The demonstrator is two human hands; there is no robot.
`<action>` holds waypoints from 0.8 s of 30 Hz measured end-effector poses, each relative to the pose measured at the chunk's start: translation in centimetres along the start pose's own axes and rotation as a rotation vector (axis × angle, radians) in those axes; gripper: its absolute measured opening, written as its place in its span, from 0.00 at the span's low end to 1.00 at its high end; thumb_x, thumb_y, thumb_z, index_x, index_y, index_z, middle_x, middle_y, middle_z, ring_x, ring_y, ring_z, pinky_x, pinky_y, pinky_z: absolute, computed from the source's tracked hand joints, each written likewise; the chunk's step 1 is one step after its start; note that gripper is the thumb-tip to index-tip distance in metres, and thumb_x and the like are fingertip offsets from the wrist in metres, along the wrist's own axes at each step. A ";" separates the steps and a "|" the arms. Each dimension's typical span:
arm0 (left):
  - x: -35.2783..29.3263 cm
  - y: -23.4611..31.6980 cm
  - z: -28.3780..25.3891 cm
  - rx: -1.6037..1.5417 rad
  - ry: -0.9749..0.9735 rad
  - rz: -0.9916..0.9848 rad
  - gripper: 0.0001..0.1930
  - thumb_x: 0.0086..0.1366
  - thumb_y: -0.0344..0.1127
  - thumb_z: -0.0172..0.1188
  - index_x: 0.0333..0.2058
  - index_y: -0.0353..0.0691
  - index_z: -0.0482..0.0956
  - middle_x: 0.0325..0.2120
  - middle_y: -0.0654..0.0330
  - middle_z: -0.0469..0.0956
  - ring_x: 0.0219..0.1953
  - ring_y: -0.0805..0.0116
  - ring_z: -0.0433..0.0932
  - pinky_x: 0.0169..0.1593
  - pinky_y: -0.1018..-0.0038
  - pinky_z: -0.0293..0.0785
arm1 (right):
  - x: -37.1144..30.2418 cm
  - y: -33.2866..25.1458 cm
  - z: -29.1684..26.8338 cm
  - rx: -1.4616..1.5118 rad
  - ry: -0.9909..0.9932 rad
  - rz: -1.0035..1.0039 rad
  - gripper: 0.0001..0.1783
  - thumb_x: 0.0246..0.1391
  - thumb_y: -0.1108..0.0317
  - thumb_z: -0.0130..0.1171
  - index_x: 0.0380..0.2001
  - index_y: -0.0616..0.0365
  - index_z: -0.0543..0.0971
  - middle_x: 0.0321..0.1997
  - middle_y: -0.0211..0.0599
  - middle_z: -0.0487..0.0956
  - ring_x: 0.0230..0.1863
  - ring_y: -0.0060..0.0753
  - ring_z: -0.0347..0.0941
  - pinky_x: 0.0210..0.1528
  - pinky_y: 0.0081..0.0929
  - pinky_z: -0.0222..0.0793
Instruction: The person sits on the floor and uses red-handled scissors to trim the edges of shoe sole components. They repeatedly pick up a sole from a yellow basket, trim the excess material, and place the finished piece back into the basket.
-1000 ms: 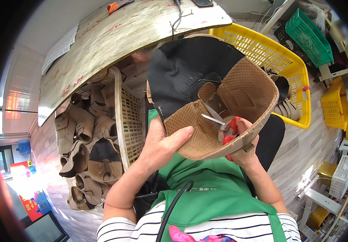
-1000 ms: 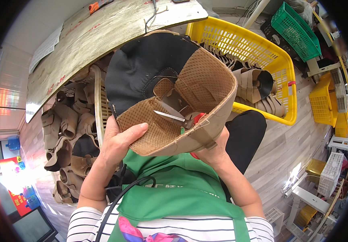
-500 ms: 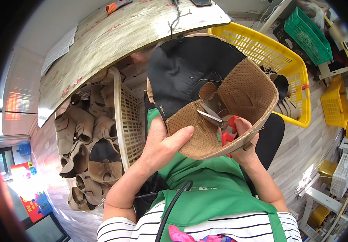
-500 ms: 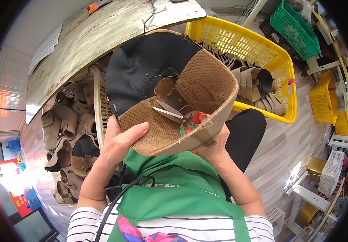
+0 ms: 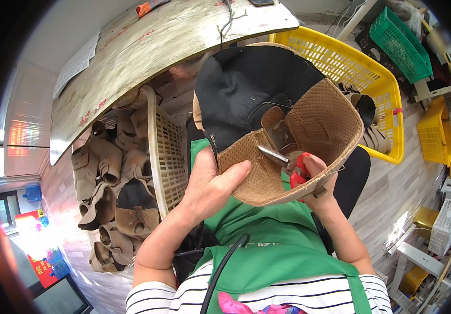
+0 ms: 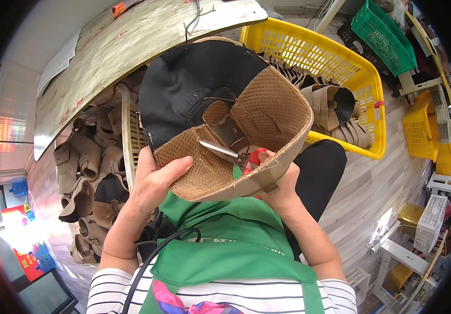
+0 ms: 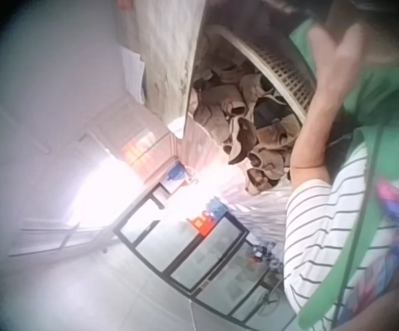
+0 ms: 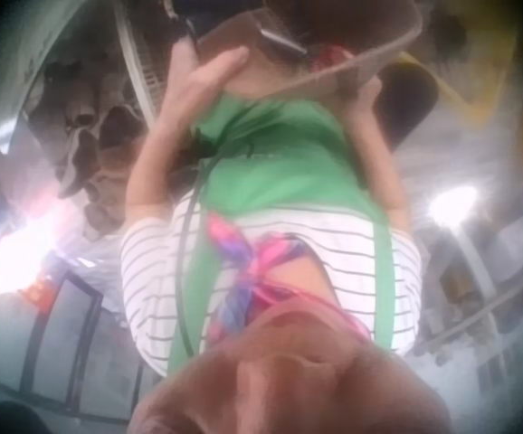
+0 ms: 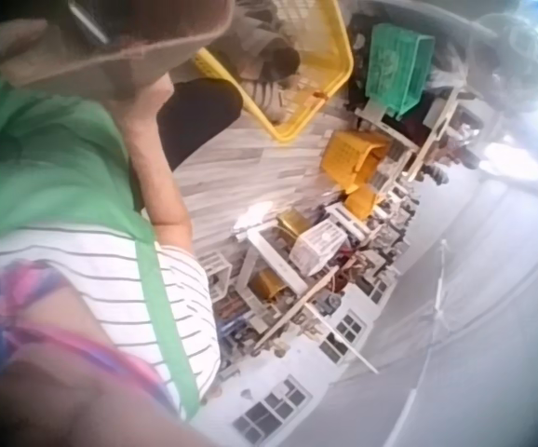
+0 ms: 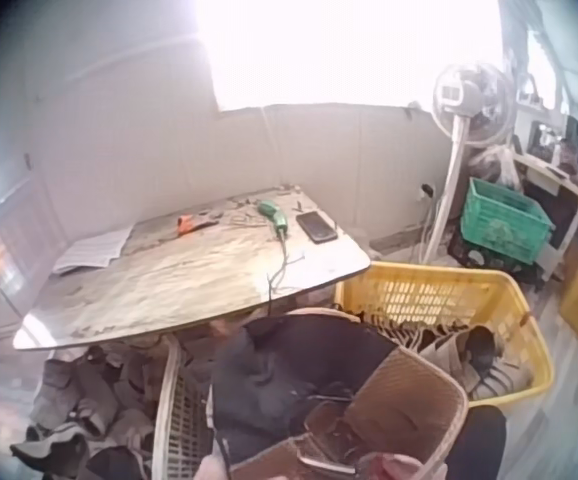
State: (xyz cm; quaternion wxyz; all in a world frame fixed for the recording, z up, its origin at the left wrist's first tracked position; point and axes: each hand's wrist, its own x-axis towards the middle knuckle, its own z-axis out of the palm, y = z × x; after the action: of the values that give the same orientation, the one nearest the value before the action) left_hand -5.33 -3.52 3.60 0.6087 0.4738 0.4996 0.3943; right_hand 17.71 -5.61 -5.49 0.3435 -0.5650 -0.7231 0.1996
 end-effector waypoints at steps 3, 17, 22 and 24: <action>0.6 -0.6 -1.0 0.256 0.135 0.190 0.12 0.59 0.26 0.55 0.42 0.29 0.73 0.32 0.58 0.77 0.34 0.72 0.74 0.40 0.74 0.71 | -0.3 2.5 -1.5 -0.108 -0.016 -0.031 0.09 0.37 0.73 0.64 0.26 0.58 0.76 0.24 0.36 0.74 0.25 0.38 0.72 0.26 0.28 0.68; 8.1 -3.9 -0.5 0.885 0.233 0.713 0.15 0.44 0.18 0.54 0.35 0.32 0.74 0.27 0.50 0.66 0.26 0.47 0.72 0.29 0.59 0.70 | 2.0 2.8 -5.3 0.030 0.290 0.098 0.17 0.40 0.78 0.65 0.36 0.63 0.73 0.34 0.39 0.75 0.32 0.35 0.73 0.37 0.26 0.70; 10.0 -4.6 1.5 0.554 0.028 0.332 0.13 0.45 0.21 0.55 0.33 0.29 0.77 0.23 0.52 0.68 0.24 0.62 0.71 0.30 0.73 0.67 | 2.6 0.4 -0.9 0.063 -0.133 -0.329 0.19 0.27 0.78 0.64 0.29 0.60 0.72 0.32 0.39 0.78 0.33 0.42 0.75 0.36 0.33 0.72; 10.3 -4.6 1.3 0.180 -0.156 0.060 0.20 0.57 0.29 0.59 0.49 0.32 0.74 0.30 0.57 0.74 0.31 0.72 0.74 0.36 0.75 0.71 | 3.0 1.7 -0.9 0.030 -0.085 -0.315 0.17 0.26 0.77 0.64 0.26 0.58 0.72 0.24 0.39 0.74 0.26 0.41 0.74 0.27 0.32 0.69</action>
State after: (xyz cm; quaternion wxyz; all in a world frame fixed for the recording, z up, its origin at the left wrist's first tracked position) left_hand -2.02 4.99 -3.24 0.5887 0.5705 0.4696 0.3276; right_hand 19.13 -2.37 -5.22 0.3481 -0.4304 -0.8136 0.1775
